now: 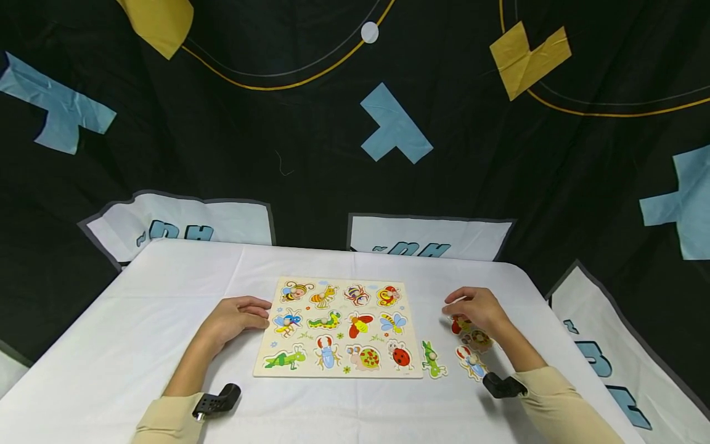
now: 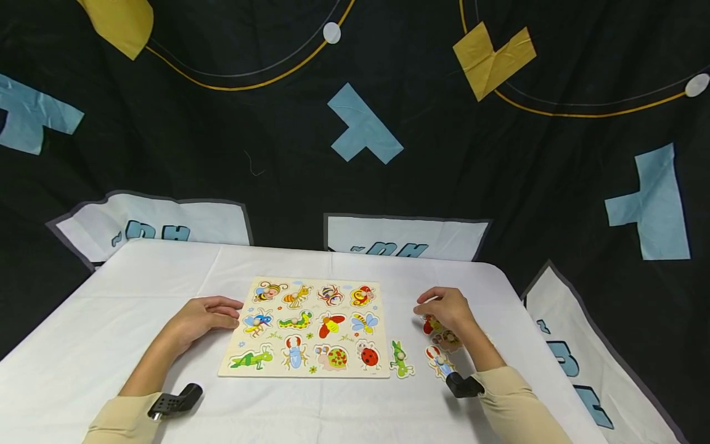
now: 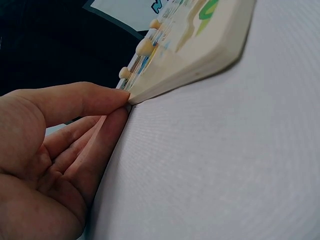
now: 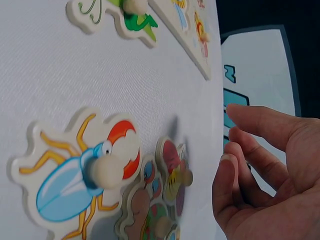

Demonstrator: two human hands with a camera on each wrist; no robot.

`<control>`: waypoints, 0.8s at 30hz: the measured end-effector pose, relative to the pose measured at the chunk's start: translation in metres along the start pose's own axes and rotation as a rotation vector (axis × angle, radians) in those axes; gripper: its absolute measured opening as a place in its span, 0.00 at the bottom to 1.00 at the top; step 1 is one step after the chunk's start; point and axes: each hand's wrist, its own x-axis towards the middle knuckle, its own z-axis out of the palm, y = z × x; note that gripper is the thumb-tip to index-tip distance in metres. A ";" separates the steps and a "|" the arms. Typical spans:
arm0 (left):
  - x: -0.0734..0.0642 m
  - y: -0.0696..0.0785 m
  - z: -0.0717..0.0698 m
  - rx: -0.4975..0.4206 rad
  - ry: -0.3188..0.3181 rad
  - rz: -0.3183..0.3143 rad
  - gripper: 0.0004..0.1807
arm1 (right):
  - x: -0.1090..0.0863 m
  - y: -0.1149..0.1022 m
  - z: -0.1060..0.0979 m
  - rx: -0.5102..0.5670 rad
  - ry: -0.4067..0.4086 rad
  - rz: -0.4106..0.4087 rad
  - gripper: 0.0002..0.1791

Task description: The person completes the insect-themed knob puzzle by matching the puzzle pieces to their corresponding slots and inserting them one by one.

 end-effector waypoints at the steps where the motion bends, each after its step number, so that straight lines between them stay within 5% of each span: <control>1: 0.000 0.000 0.000 0.000 0.000 0.000 0.27 | 0.000 0.001 -0.001 0.000 -0.001 0.000 0.17; 24: 0.000 -0.001 0.000 -0.007 0.005 0.007 0.26 | -0.003 0.024 -0.013 0.003 -0.010 0.059 0.17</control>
